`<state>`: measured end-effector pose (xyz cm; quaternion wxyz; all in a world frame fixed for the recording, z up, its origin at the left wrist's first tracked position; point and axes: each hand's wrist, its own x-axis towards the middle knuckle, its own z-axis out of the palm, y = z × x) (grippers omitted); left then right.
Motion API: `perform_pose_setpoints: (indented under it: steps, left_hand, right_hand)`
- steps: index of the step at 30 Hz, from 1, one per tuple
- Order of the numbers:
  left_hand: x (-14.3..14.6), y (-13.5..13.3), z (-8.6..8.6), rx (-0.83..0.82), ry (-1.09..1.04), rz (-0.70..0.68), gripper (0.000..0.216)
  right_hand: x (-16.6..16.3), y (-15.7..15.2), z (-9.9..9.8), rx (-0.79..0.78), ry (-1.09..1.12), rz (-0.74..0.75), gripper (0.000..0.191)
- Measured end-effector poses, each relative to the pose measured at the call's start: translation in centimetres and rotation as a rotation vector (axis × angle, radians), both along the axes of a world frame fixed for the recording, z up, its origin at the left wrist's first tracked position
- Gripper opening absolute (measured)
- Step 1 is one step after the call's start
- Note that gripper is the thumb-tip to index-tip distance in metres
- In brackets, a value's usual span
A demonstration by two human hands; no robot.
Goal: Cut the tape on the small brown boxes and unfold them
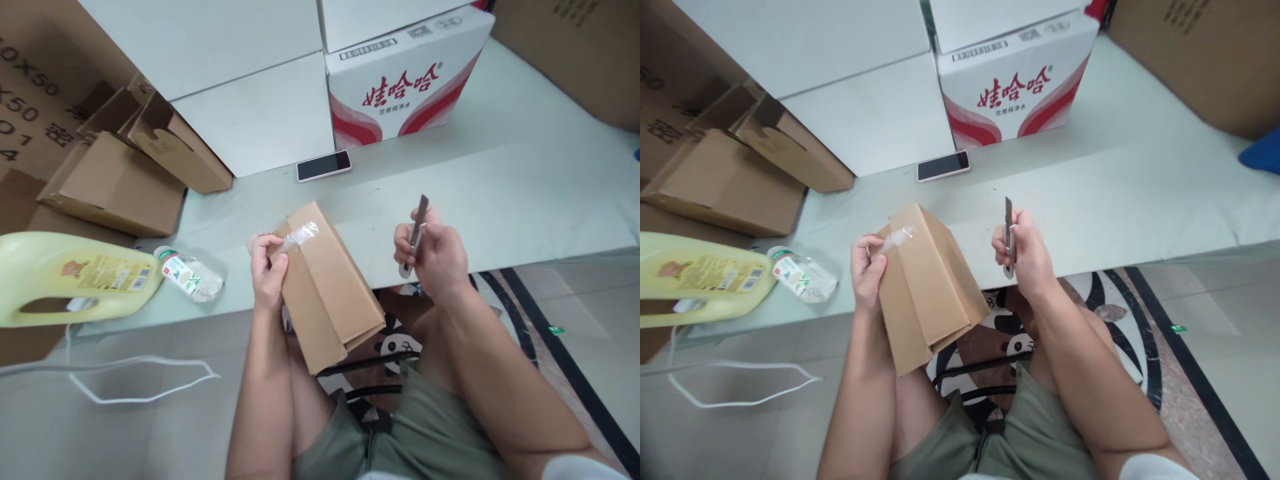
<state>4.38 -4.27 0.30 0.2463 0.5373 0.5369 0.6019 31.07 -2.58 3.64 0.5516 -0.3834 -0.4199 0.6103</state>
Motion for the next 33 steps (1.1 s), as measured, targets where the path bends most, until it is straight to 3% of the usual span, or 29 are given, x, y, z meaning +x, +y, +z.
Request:
perform_pose_setpoints:
  steps: [3, 7, 10, 12, 15, 17, 22, 26, 28, 30, 33]
  left_hand:
    - [1.4, -0.2, 0.1, 0.057, 0.072, 0.059, 0.038]
    - [4.3, -0.5, -0.4, 0.132, 0.2, 0.214, 0.035]
    - [6.1, -0.6, -1.0, 0.187, 0.317, 0.31, 0.039]
    - [6.8, -0.7, -1.4, 0.259, 0.416, 0.296, 0.046]
    - [7.0, -0.7, -1.8, 0.344, 0.525, 0.237, 0.052]
    - [6.8, -0.7, -2.0, 0.367, 0.543, 0.215, 0.051]
    - [6.1, -0.8, -2.3, 0.397, 0.558, 0.144, 0.048]
    - [5.8, -1.2, -2.4, 0.412, 0.568, 0.087, 0.049]
    - [5.8, -1.4, -2.4, 0.404, 0.572, 0.08, 0.049]
    - [5.7, -1.6, -2.4, 0.394, 0.567, 0.071, 0.046]
    - [5.6, -1.7, -2.5, 0.388, 0.549, 0.052, 0.042]
  right_hand:
    - [0.3, -0.4, 0.9, 0.099, -0.138, -0.202, 0.026]
    - [-0.3, -2.4, 3.6, 0.415, -0.102, -0.502, 0.01]
    - [-0.7, -3.7, 5.3, 0.498, 0.025, -0.636, 0.029]
    - [-0.6, -3.9, 5.5, 0.453, 0.072, -0.54, 0.036]
    - [0.2, -3.5, 4.6, 0.321, 0.09, -0.234, 0.031]
    - [1.0, -3.2, 3.9, 0.269, 0.07, -0.122, 0.033]
    - [1.9, -2.8, 4.1, 0.222, 0.052, -0.16, 0.026]
    - [1.2, -3.0, 4.3, 0.309, 0.039, -0.149, 0.027]
    - [0.8, -3.2, 4.1, 0.35, -0.068, -0.169, 0.018]
    - [0.5, -3.4, 4.0, 0.365, -0.238, -0.17, 0.021]
    - [0.5, -3.6, 4.4, 0.396, -0.467, -0.059, 0.019]
